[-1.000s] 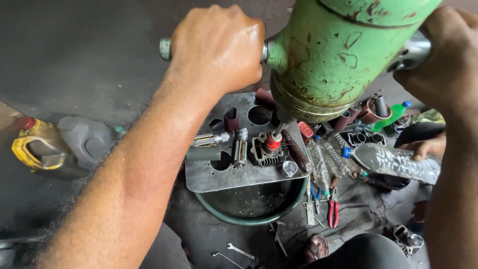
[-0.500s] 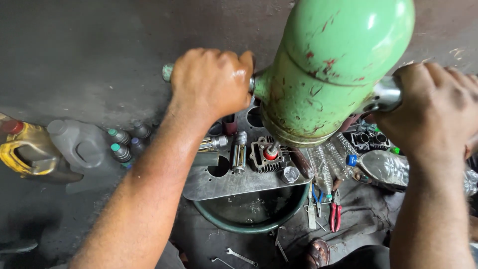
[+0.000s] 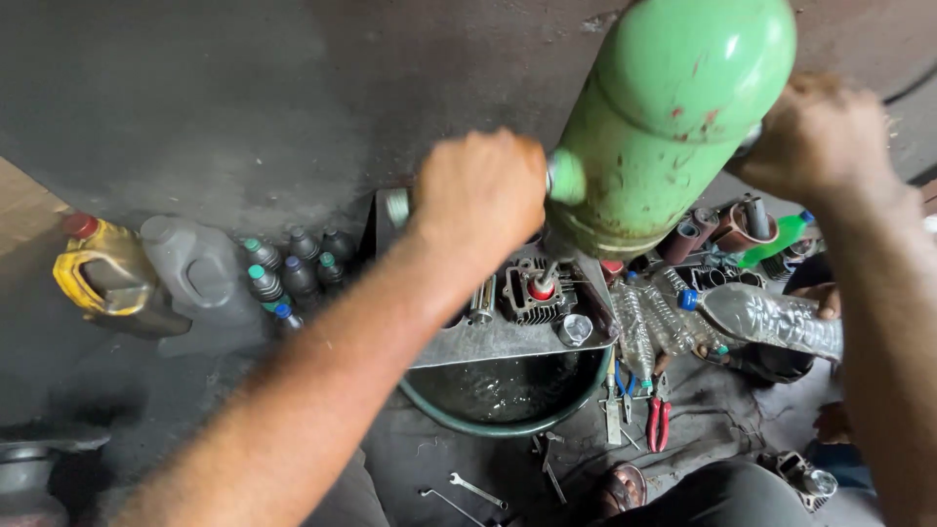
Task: Honing a motorcycle engine cylinder block using a vertical honing machine.
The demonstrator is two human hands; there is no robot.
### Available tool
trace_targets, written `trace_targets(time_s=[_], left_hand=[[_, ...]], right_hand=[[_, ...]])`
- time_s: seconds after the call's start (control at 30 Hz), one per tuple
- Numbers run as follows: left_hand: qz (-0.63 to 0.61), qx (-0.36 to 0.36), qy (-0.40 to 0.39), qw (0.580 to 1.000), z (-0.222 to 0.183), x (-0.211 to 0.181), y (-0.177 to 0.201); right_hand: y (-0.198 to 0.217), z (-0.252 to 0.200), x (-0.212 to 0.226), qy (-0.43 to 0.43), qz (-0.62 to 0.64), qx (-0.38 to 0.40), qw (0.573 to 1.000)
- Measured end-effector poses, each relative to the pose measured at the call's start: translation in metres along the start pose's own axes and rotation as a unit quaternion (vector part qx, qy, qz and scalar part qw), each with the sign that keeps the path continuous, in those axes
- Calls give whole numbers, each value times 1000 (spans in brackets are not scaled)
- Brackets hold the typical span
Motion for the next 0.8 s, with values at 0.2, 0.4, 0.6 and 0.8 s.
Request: trace_targets(time_s=[0.2,0.4,0.6,0.8], left_hand=[[45,-57,-35,997,7,20,53],[72,-127,-62,987,14,29,65],[90,-143,-81,982,28,38,43],[97,-151,-89,980,40,44,6]], right_hand=[[63,-13,2,-40,-17,-12,999],[50,-30,-4,-5,88,-85,992],[25,-47,8,-52,110,-99,988],[26,-49,36,-79,-19,-70,994]])
Point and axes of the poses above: each hand's wrist, its own z-axis towards the middle knuckle, its own y-axis out of the back of the hand, x = y × z, the point moved 4 cm from there along z, towards the middle knuckle, and after that the axes turned 12 degrees about x, right-handed, at the moved point
